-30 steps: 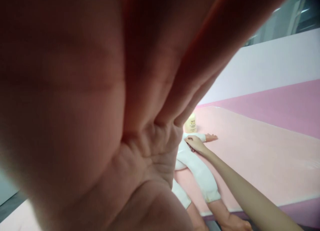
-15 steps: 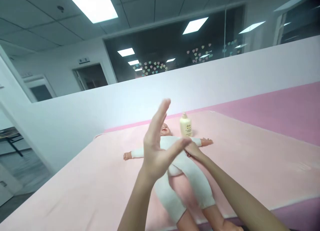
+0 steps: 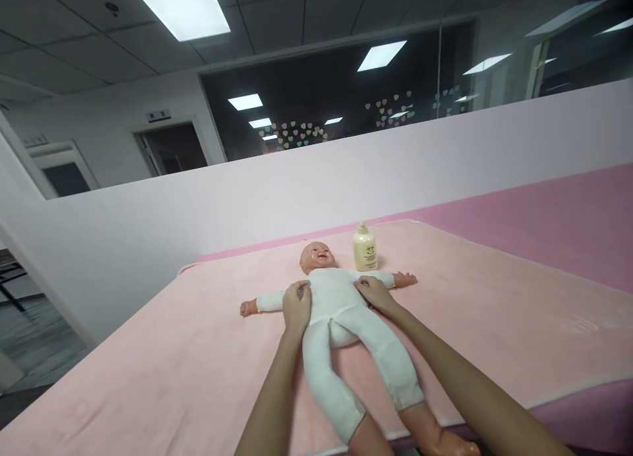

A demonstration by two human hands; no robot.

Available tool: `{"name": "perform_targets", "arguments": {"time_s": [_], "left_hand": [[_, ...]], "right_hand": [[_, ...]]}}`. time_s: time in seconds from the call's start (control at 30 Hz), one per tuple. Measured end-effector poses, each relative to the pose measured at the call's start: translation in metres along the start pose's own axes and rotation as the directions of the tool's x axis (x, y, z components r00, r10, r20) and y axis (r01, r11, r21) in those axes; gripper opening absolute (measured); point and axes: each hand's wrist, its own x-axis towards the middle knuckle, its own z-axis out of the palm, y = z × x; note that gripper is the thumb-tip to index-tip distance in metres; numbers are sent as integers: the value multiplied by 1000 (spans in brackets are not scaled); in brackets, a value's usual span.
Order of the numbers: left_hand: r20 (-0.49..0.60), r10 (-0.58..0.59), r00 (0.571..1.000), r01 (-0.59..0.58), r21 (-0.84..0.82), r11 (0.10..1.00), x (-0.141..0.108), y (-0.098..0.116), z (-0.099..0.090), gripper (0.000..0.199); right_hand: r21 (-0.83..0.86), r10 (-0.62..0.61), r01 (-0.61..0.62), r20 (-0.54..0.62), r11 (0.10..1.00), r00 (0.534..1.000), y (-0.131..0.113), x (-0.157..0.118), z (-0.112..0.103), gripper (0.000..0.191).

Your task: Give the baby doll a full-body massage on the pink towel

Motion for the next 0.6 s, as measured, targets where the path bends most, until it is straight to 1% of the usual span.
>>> {"name": "perform_targets", "arguments": {"time_s": [0.1,0.17,0.6], "left_hand": [[9,-40,999,40,-11,999,1,-10,0,22],[14,-42,999,42,-20,999,1,-13,0,22],[-9,-40,999,40,-22,999,-1,-12,-1,24]], "right_hand": [[-46,-52,51,-38,998,998,0,0,0,26],[-68,-77,73,-55,995,996,1,1,0,25],[-100,-101,94,-68,991,993,5,4,2,22]]}}
